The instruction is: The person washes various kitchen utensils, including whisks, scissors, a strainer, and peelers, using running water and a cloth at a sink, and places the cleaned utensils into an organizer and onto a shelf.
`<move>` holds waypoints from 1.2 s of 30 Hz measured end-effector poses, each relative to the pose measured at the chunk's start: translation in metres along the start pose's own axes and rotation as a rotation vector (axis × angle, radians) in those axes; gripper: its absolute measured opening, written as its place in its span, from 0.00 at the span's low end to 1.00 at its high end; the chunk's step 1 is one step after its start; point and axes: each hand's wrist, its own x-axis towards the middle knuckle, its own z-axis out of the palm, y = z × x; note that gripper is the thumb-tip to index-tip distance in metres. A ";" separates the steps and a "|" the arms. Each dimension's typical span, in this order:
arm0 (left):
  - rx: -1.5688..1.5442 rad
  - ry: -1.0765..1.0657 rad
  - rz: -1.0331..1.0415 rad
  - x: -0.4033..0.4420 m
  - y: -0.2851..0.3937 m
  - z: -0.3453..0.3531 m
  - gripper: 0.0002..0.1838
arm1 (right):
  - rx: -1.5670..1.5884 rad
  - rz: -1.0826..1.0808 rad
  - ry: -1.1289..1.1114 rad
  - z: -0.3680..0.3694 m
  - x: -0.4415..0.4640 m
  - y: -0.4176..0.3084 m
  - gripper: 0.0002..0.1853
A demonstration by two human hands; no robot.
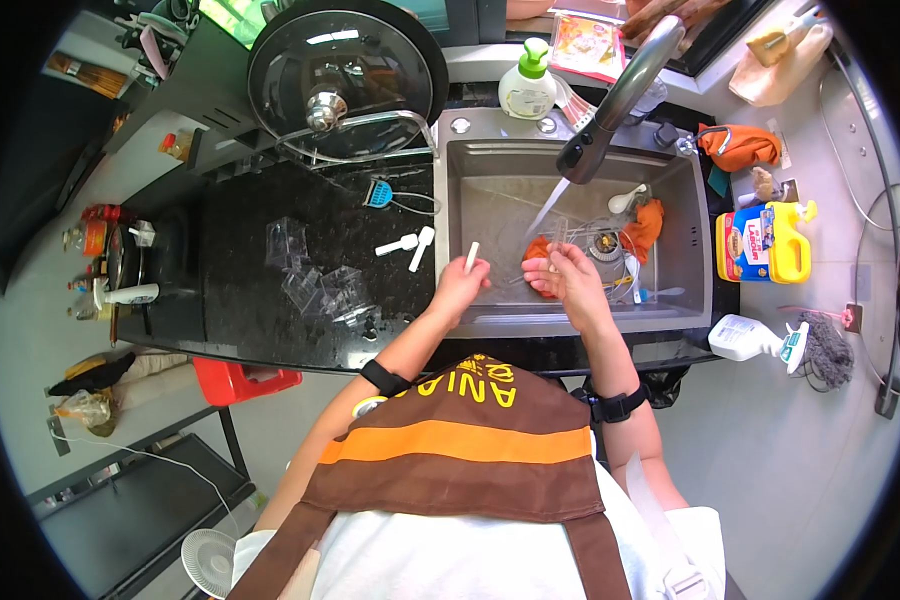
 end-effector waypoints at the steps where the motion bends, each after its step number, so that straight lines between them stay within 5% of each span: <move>1: 0.540 0.244 0.277 0.001 -0.003 -0.002 0.14 | -0.003 -0.011 0.017 -0.003 0.004 0.006 0.12; 2: 0.542 0.251 0.274 -0.001 -0.004 -0.007 0.14 | -0.001 -0.008 0.011 -0.008 0.008 0.012 0.12; 4: 1.096 0.505 0.578 -0.010 -0.010 -0.026 0.18 | -0.363 -0.041 0.028 -0.018 0.013 0.023 0.11; 10: 1.270 0.486 0.492 -0.005 -0.044 -0.054 0.23 | -0.387 0.067 -0.018 -0.022 0.015 0.045 0.10; 13: 1.286 0.591 0.673 -0.019 -0.013 -0.039 0.23 | -0.241 0.183 -0.062 -0.010 0.011 0.040 0.16; 15: 0.771 0.364 0.852 -0.017 0.005 -0.014 0.22 | -0.196 0.249 -0.123 -0.003 0.012 0.042 0.20; 16: 0.428 0.164 0.691 -0.016 0.009 0.001 0.20 | -0.263 0.168 -0.122 0.004 0.013 0.048 0.25; 18: -0.339 -0.289 0.021 -0.007 0.019 0.020 0.17 | -0.333 0.079 -0.126 0.015 0.021 0.069 0.31; 20: -0.423 -0.187 0.004 0.012 0.013 0.033 0.15 | -0.861 -0.558 0.002 0.025 0.031 0.091 0.39; 22: -0.411 0.031 0.015 0.026 0.003 0.039 0.11 | -0.895 -0.469 -0.039 0.019 0.022 0.075 0.40; 24: -0.677 0.214 -0.169 0.035 0.007 0.032 0.15 | -0.962 -0.011 -0.427 0.020 0.010 0.032 0.37; 26: -0.881 0.101 -0.305 0.048 -0.002 0.016 0.21 | -0.991 0.090 -0.384 -0.012 0.031 0.017 0.26; 28: -0.845 0.083 -0.357 0.043 0.011 0.022 0.24 | -1.429 -0.190 -0.208 -0.048 0.068 0.018 0.19; 32: -0.802 -0.109 -0.270 0.048 -0.001 0.035 0.21 | -1.810 0.076 -0.276 -0.106 0.141 0.077 0.17; 36: -0.768 -0.025 -0.084 0.041 0.006 0.046 0.20 | -2.056 -0.065 -0.217 -0.123 0.143 0.118 0.17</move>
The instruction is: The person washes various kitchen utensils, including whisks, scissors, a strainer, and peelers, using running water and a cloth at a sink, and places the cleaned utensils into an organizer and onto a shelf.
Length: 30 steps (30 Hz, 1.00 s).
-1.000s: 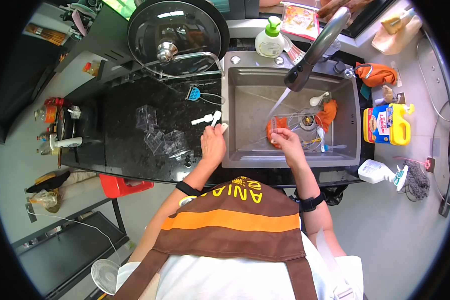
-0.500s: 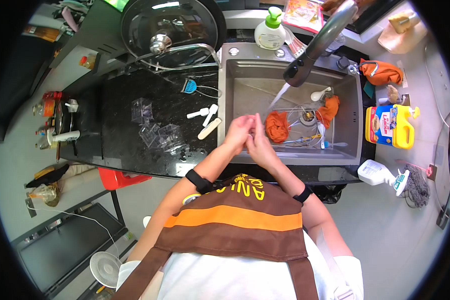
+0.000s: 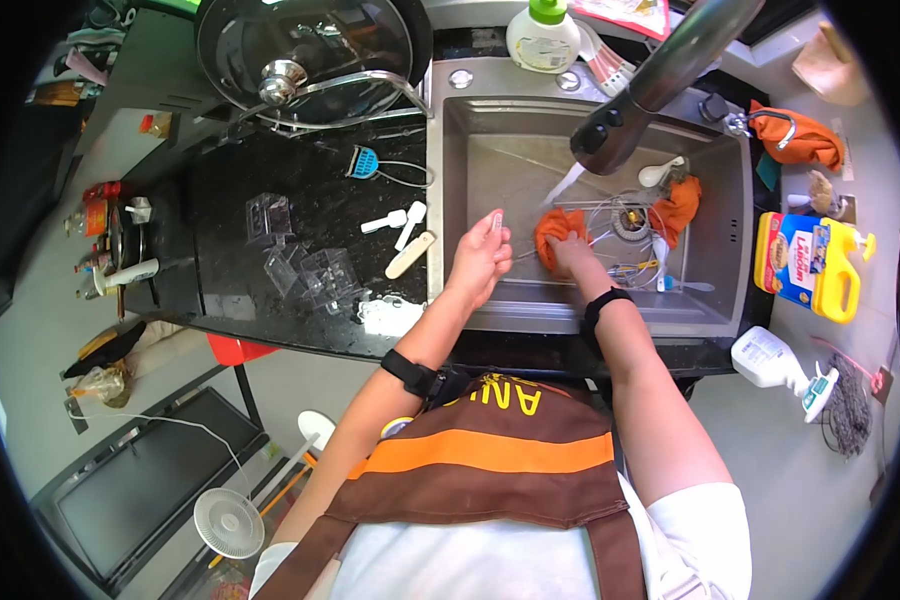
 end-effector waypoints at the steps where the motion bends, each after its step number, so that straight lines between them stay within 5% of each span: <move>1: 0.065 -0.002 0.024 0.000 -0.002 0.000 0.19 | 0.057 0.005 -0.113 -0.005 0.011 0.004 0.16; 5: 0.171 -0.022 0.015 0.002 -0.006 -0.005 0.11 | 0.098 0.008 -0.216 -0.008 0.013 0.011 0.16; 10: 0.092 0.067 -0.134 -0.001 0.001 -0.006 0.17 | 0.145 0.007 -0.269 0.004 0.009 0.016 0.12; 13: 0.023 -0.108 -0.187 0.003 0.001 -0.015 0.20 | 0.123 -0.061 -0.417 0.004 0.007 0.022 0.10; 16: 0.161 -0.016 -0.097 -0.002 0.006 0.001 0.19 | 0.451 -0.058 -0.167 -0.033 -0.032 0.020 0.09; 18: 0.143 -0.012 -0.012 -0.002 0.003 0.004 0.17 | 1.155 -0.090 -0.013 -0.044 -0.051 0.031 0.08; 20: 0.127 -0.004 -0.028 0.000 -0.004 0.008 0.16 | 1.369 -0.204 0.070 -0.069 -0.080 0.030 0.07; 22: 0.114 0.002 -0.047 0.003 -0.010 0.009 0.16 | 1.918 -0.355 0.223 -0.106 -0.106 0.004 0.09; 24: 0.076 -0.289 -0.060 0.001 -0.019 0.008 0.17 | 1.690 -0.309 0.412 -0.120 -0.113 -0.031 0.11; 25: 0.152 -0.151 -0.003 -0.014 -0.018 0.039 0.16 | 1.300 -0.279 0.541 -0.111 -0.105 -0.044 0.10; 26: 0.159 -0.164 -0.009 -0.024 -0.017 0.046 0.16 | 1.243 -0.246 0.763 -0.097 -0.093 -0.062 0.09; 28: 0.506 -0.087 0.070 -0.036 -0.016 0.053 0.16 | 1.374 -0.079 0.764 -0.094 -0.081 -0.070 0.09; 30: 0.316 -0.123 0.041 -0.031 -0.029 0.039 0.16 | 1.348 -0.001 0.741 -0.105 -0.073 -0.062 0.10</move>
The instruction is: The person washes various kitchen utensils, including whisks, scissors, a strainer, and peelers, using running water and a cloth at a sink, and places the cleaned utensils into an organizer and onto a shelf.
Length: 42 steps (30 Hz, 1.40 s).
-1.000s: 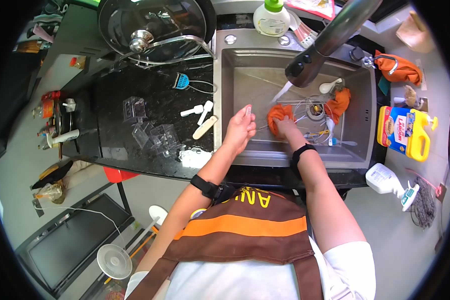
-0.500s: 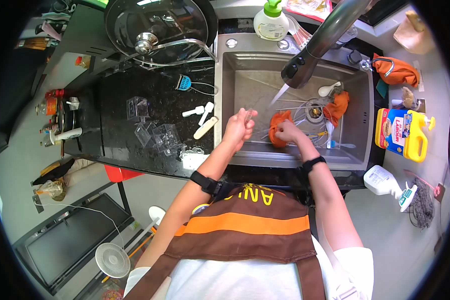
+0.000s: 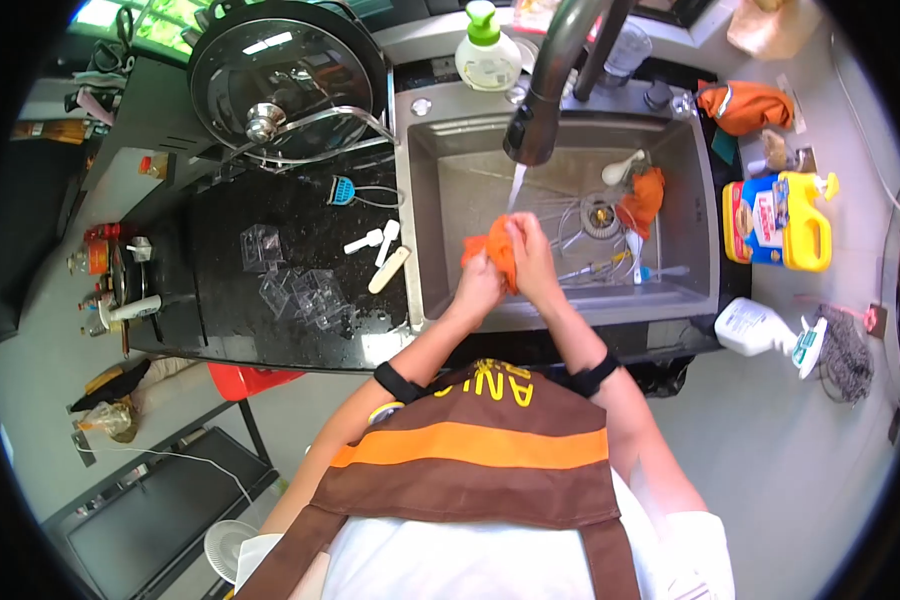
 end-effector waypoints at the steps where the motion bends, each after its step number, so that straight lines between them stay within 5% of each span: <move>1: 0.176 -0.046 -0.089 0.002 -0.004 -0.010 0.14 | -0.055 0.063 0.008 -0.001 0.001 0.000 0.11; 3: 0.362 -0.108 -0.162 0.005 0.000 -0.009 0.12 | 0.077 0.187 0.052 0.008 0.013 0.046 0.12; 4: 0.400 -0.099 -0.042 0.002 0.004 -0.001 0.11 | 0.205 0.309 0.083 0.010 0.016 0.062 0.12; 8: 0.277 0.105 0.070 -0.004 0.016 0.008 0.11 | 0.613 0.421 0.033 0.016 -0.006 0.010 0.13; 10: 0.286 0.133 0.083 0.011 0.015 -0.011 0.12 | 0.459 0.238 -0.049 0.018 -0.024 -0.020 0.15; 15: 1.092 0.056 0.292 0.011 -0.003 -0.011 0.14 | 0.333 0.350 0.236 0.032 -0.016 0.039 0.13; 22: 0.729 -0.036 0.022 0.022 -0.027 -0.009 0.10 | -0.128 0.301 0.299 0.006 0.002 0.043 0.16; 24: 0.567 -0.070 -0.071 0.029 -0.039 -0.019 0.11 | -0.628 0.289 -0.090 -0.010 0.008 0.034 0.17; 25: 0.679 -0.081 0.048 0.039 -0.050 -0.037 0.08 | -0.746 0.289 -0.171 -0.019 0.008 0.033 0.17; 29: 1.069 0.008 0.077 0.087 -0.059 -0.078 0.11 | -0.709 0.277 -0.242 -0.068 -0.007 0.032 0.16; 32: 1.163 0.214 -0.191 0.133 -0.061 -0.082 0.16 | -0.647 0.344 -0.200 -0.106 -0.022 0.017 0.16; 34: 1.506 0.231 0.025 0.154 -0.071 -0.088 0.16 | -0.519 0.325 -0.055 -0.131 -0.035 0.019 0.15; 38: 1.556 0.400 0.220 0.178 -0.100 -0.088 0.17 | -0.415 0.336 0.204 -0.179 -0.048 0.004 0.15; 40: 1.780 0.570 0.660 0.179 -0.100 -0.068 0.16 | -0.408 0.348 0.337 -0.200 -0.052 0.001 0.16; 42: 1.638 0.444 0.620 0.186 -0.099 -0.049 0.16 | -0.324 0.270 0.436 -0.218 -0.057 0.011 0.14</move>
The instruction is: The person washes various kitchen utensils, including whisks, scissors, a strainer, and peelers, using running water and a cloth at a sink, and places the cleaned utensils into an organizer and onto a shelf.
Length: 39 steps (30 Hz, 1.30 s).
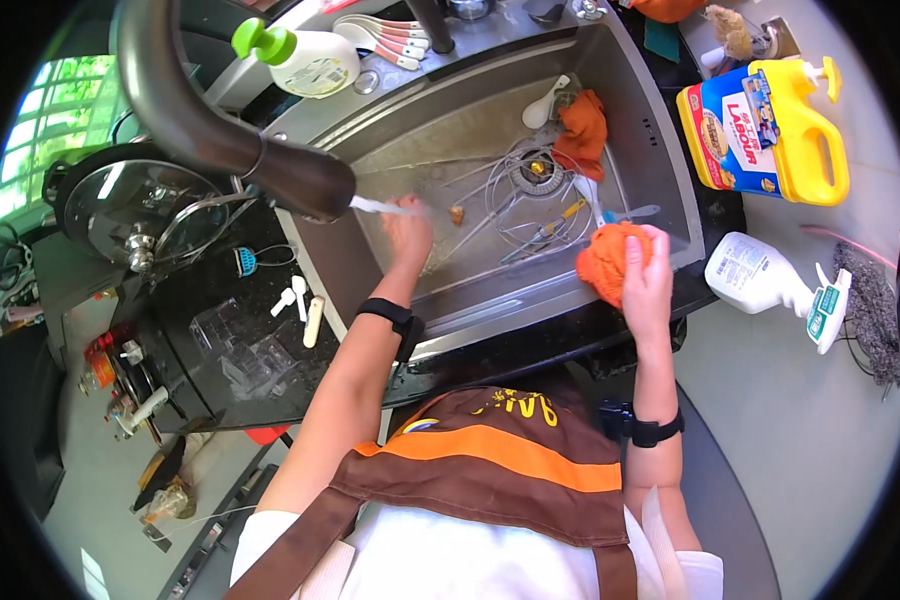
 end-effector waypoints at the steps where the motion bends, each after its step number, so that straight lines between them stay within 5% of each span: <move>1: -0.175 -0.070 0.004 0.005 0.009 0.004 0.16 | 0.023 -0.011 0.025 -0.004 0.001 0.009 0.14; 2: -0.178 -0.079 0.013 0.010 0.017 0.016 0.16 | 0.045 -0.023 0.054 -0.008 0.003 0.015 0.14; 4: -0.583 -0.394 -0.575 0.019 0.041 0.047 0.16 | 0.031 -0.003 0.055 -0.010 -0.003 0.015 0.15; 5: -0.589 -0.402 -0.565 0.022 0.062 0.048 0.16 | 0.028 -0.002 0.048 -0.008 -0.008 0.015 0.15; 7: -0.705 -0.642 -0.417 0.026 0.115 0.040 0.13 | 0.045 0.014 0.017 -0.002 -0.021 0.018 0.15; 9: -0.741 -0.591 -0.014 0.018 0.154 0.051 0.09 | 0.094 0.037 -0.044 0.004 -0.034 0.020 0.15; 12: -0.842 -0.915 0.084 0.008 0.204 0.071 0.07 | 0.150 0.030 -0.074 0.009 -0.049 0.031 0.15; 14: -0.576 -0.466 0.964 -0.005 0.222 0.094 0.09 | 0.188 0.021 -0.044 0.011 -0.055 0.044 0.15; 18: -0.095 -0.627 1.089 -0.022 0.254 0.109 0.10 | 0.222 0.066 -0.028 0.009 -0.056 0.057 0.15; 20: 0.237 -0.342 1.160 -0.034 0.260 0.109 0.09 | 0.275 0.085 -0.020 0.010 -0.059 0.063 0.15; 26: 0.346 -0.563 1.400 -0.026 0.258 0.096 0.09 | 0.327 0.106 -0.015 0.009 -0.058 0.062 0.15; 30: 0.151 -0.640 1.040 -0.023 0.262 0.078 0.16 | 0.379 0.115 -0.015 0.009 -0.055 0.066 0.15; 32: -0.246 -0.525 0.539 -0.027 0.276 0.082 0.24 | 0.382 0.108 -0.010 0.010 -0.054 0.067 0.15; 37: -0.459 -0.884 0.818 -0.010 0.287 0.101 0.12 | 0.382 0.101 -0.016 0.009 -0.053 0.070 0.15; 39: -0.491 -0.815 0.819 -0.013 0.281 0.099 0.11 | 0.396 0.104 -0.034 0.006 -0.051 0.068 0.14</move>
